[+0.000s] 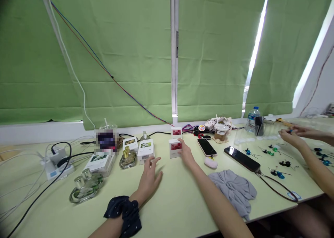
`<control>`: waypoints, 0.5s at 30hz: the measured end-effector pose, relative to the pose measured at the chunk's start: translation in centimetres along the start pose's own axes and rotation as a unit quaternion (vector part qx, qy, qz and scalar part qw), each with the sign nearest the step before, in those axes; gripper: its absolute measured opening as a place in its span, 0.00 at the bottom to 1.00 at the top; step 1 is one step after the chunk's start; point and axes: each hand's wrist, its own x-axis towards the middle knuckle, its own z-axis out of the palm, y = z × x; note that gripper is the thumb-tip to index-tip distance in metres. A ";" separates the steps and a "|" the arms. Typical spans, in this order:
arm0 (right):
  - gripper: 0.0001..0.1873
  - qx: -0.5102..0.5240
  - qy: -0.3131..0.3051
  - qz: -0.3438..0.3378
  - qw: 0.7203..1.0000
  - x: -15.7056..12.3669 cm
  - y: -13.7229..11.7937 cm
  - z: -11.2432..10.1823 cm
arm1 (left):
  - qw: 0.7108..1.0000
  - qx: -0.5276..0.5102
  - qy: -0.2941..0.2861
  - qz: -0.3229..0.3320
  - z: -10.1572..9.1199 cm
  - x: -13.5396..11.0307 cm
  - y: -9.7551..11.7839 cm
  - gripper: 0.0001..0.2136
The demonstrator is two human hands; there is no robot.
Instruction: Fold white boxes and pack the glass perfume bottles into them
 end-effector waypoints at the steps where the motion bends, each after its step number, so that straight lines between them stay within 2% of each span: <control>1: 0.36 -0.012 0.000 0.006 1.000 0.5 0.2 -0.1 | 1.000 0.003 -0.007 0.003 0.1 -0.1 0.0 0.22; 5: 0.37 -0.061 -0.010 0.046 0.997 2.4 0.3 0.1 | 0.999 0.010 -0.029 0.020 0.0 -0.2 0.0 0.20; 8: 0.40 -0.079 0.002 0.067 0.995 3.2 0.1 1.0 | 0.998 0.014 -0.049 0.031 -0.2 -0.2 0.2 0.19; 12: 0.49 -0.030 0.091 0.051 0.994 3.2 -0.8 3.4 | 0.997 0.009 -0.063 0.035 -0.2 0.0 0.4 0.18; 15: 0.52 -0.016 0.147 0.079 0.986 3.1 -1.5 5.2 | 0.997 0.001 -0.073 0.036 0.0 0.1 0.2 0.18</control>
